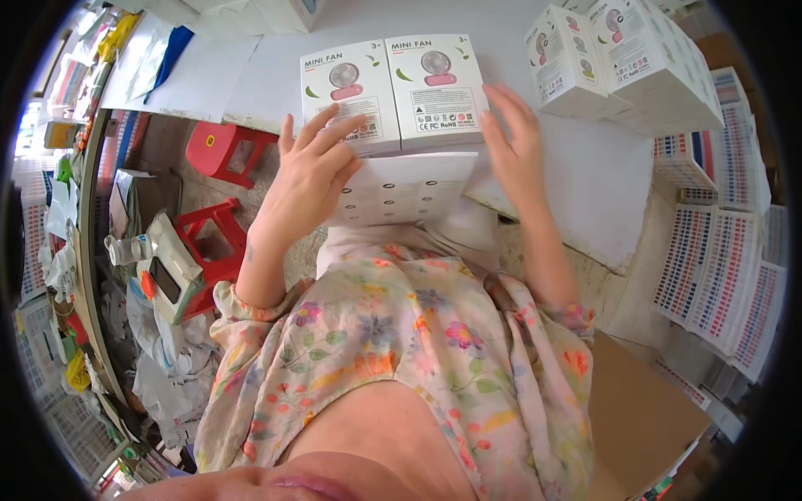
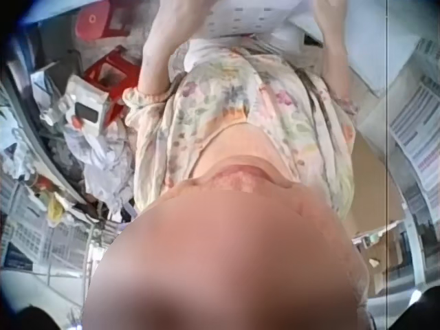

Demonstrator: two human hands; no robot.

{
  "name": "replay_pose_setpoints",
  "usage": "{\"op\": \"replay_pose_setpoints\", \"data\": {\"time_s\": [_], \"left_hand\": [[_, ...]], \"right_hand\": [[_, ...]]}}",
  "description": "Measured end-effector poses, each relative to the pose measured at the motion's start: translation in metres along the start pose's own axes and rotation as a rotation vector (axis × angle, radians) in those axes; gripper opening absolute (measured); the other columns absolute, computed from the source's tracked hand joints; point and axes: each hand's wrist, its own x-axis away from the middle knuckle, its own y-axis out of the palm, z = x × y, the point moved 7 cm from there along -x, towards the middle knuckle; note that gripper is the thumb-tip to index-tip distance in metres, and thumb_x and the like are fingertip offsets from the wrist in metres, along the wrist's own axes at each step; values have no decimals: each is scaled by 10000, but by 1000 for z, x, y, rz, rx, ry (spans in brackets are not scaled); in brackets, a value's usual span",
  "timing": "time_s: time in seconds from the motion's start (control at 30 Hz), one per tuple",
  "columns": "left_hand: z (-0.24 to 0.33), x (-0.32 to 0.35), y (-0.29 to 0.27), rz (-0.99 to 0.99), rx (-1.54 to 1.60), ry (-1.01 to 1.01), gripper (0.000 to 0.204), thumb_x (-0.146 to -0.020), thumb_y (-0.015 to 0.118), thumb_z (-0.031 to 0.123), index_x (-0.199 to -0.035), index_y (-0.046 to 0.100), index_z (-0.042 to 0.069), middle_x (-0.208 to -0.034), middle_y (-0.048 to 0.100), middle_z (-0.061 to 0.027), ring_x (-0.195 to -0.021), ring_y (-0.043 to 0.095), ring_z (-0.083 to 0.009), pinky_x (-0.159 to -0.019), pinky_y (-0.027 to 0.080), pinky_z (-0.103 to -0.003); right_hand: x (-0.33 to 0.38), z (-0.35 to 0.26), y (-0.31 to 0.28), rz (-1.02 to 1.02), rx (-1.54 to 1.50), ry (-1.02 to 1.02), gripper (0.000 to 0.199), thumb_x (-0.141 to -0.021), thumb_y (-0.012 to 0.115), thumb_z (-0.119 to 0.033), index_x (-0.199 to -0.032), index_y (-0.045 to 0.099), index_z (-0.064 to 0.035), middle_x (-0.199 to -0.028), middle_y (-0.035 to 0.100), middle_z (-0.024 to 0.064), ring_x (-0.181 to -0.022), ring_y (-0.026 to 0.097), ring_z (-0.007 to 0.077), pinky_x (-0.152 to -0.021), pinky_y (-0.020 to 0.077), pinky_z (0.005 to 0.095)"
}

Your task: Applying stickers and labels to small white product boxes in a factory setting.

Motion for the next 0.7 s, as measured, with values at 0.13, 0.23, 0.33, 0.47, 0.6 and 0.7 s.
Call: {"op": "replay_pose_setpoints", "data": {"time_s": [0.13, 0.23, 0.33, 0.47, 0.6, 0.7], "left_hand": [[16, 3, -15, 30, 266, -55, 60, -865, 649, 54, -865, 593, 33, -1121, 632, -59, -1054, 564, -316, -830, 472, -473], [7, -1, -5, -104, 465, -213, 120, -874, 669, 133, -927, 615, 40, -1066, 626, -94, -981, 601, -313, -801, 476, -426], [0, 2, 7, -201, 752, -413, 301, -831, 733, 185, -1074, 622, 47, -1008, 622, -116, -930, 604, -318, -761, 500, -384], [9, 7, -3, -55, 749, -229, 641, -734, 815, 132, -1319, 554, 134, -1201, 578, -142, -981, 606, -305, -752, 536, -378], [15, 13, -5, 90, 568, -185, 735, -689, 821, 26, -1357, 557, 181, -1385, 474, -141, -1034, 618, -285, -798, 570, -361], [29, 15, -11, 48, 632, -108, 571, -727, 786, 2, -1259, 635, 142, -1319, 540, -131, -970, 648, -250, -783, 584, -330]], "right_hand": [[28, -56, -11, -107, -37, -102, 382, -957, 601, -123, -1320, 566, -9, -1269, 609, 71, -1082, 567, 141, -958, 425, 267], [39, -46, -6, -211, -234, 14, 381, -923, 636, -63, -1297, 581, -16, -1166, 625, 68, -979, 584, 104, -876, 453, 232], [39, -34, -20, -85, -301, 77, 376, -887, 682, -39, -1254, 605, -19, -1084, 610, 53, -883, 577, 67, -782, 457, 195], [42, -26, -34, 44, -386, 152, 364, -869, 709, -45, -1220, 618, -13, -1057, 602, 49, -872, 568, 59, -746, 455, 184], [41, -19, -32, 65, -418, 130, 362, -869, 706, -42, -1218, 615, -9, -1061, 605, 54, -895, 571, 71, -766, 463, 195], [42, -16, -28, 47, -453, 153, 361, -869, 705, -41, -1217, 614, -8, -1063, 605, 55, -909, 569, 76, -784, 469, 208]]}}
